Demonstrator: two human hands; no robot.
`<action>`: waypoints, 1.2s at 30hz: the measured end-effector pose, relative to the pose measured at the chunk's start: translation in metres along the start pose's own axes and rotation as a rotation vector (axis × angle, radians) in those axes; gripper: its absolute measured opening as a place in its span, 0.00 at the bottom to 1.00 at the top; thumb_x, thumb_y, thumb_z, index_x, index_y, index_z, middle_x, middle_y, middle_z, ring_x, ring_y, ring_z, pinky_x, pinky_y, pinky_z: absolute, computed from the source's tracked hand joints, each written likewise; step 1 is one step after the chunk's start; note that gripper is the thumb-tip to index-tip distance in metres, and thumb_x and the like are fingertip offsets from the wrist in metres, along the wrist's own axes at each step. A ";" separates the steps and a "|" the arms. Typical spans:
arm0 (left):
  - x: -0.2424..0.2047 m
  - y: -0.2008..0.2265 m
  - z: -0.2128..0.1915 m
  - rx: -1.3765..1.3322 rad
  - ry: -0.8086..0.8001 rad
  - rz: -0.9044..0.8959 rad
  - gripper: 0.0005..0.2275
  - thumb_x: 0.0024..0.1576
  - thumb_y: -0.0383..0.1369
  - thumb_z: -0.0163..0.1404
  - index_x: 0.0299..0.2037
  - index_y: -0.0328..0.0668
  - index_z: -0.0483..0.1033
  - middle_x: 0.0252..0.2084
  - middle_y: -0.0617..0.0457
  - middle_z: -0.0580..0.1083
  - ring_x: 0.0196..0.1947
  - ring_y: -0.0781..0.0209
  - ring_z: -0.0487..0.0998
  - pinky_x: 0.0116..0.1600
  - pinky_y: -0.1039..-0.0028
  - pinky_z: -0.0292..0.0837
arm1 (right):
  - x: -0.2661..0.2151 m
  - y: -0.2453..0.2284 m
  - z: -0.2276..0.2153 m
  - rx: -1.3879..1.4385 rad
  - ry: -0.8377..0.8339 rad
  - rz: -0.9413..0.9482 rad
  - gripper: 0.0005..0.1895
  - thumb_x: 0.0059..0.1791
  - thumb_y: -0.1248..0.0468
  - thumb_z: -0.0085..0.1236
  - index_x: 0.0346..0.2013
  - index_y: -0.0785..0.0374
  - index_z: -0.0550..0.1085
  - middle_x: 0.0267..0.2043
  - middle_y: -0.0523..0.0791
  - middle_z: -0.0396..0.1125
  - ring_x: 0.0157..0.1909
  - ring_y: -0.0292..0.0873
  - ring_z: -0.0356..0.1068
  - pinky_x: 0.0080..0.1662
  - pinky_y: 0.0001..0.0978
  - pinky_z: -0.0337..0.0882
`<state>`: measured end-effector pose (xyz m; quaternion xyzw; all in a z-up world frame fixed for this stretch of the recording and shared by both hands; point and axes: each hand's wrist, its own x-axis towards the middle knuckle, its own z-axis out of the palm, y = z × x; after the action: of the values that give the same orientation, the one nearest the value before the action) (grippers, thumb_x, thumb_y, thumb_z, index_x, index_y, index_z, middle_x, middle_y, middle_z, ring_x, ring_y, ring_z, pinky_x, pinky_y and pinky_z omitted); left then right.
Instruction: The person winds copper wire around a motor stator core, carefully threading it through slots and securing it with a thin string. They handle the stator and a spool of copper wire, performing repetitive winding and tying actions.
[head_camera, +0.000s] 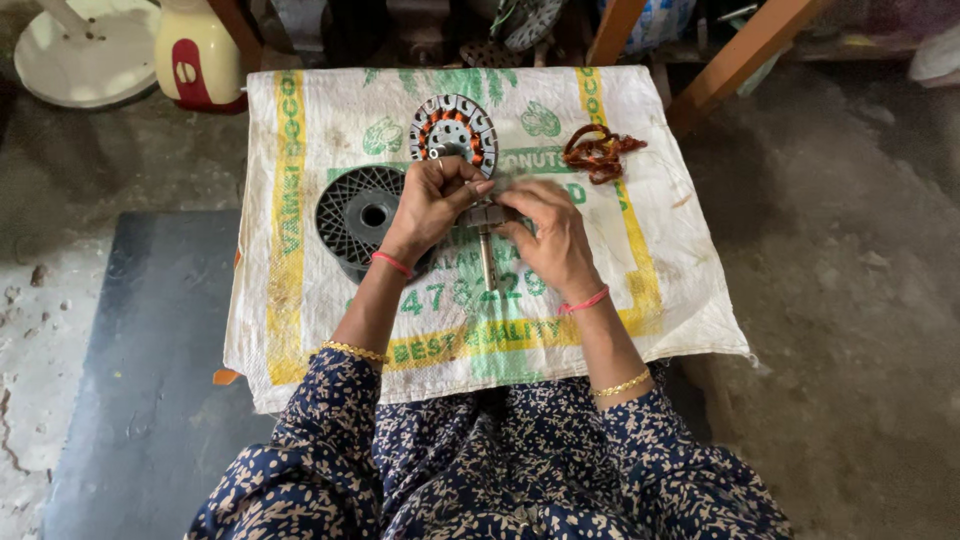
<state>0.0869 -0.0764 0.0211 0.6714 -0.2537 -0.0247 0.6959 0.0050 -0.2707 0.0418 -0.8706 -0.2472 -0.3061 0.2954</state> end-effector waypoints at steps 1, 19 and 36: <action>-0.001 0.000 0.000 0.005 0.008 0.003 0.03 0.60 0.23 0.58 0.34 0.34 0.80 0.29 0.57 0.78 0.28 0.77 0.72 0.31 0.83 0.68 | 0.002 0.003 -0.001 0.056 -0.039 0.041 0.17 0.43 0.69 0.69 0.46 0.64 0.79 0.50 0.48 0.74 0.55 0.52 0.73 0.57 0.41 0.71; -0.003 0.009 0.002 0.057 0.023 -0.012 0.03 0.59 0.24 0.58 0.33 0.34 0.80 0.28 0.60 0.77 0.27 0.78 0.73 0.31 0.83 0.70 | 0.006 0.021 -0.001 0.190 -0.107 -0.008 0.15 0.48 0.57 0.69 0.42 0.63 0.77 0.39 0.46 0.71 0.45 0.49 0.71 0.49 0.42 0.69; -0.001 0.002 0.001 0.059 0.005 -0.019 0.03 0.58 0.25 0.59 0.33 0.35 0.80 0.28 0.57 0.79 0.26 0.77 0.76 0.31 0.82 0.73 | -0.012 0.025 0.019 0.137 -0.011 0.034 0.14 0.50 0.61 0.66 0.49 0.60 0.78 0.47 0.46 0.73 0.51 0.48 0.71 0.56 0.41 0.70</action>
<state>0.0847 -0.0763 0.0230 0.6942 -0.2459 -0.0221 0.6761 0.0191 -0.2791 0.0125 -0.8541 -0.2544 -0.2785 0.3581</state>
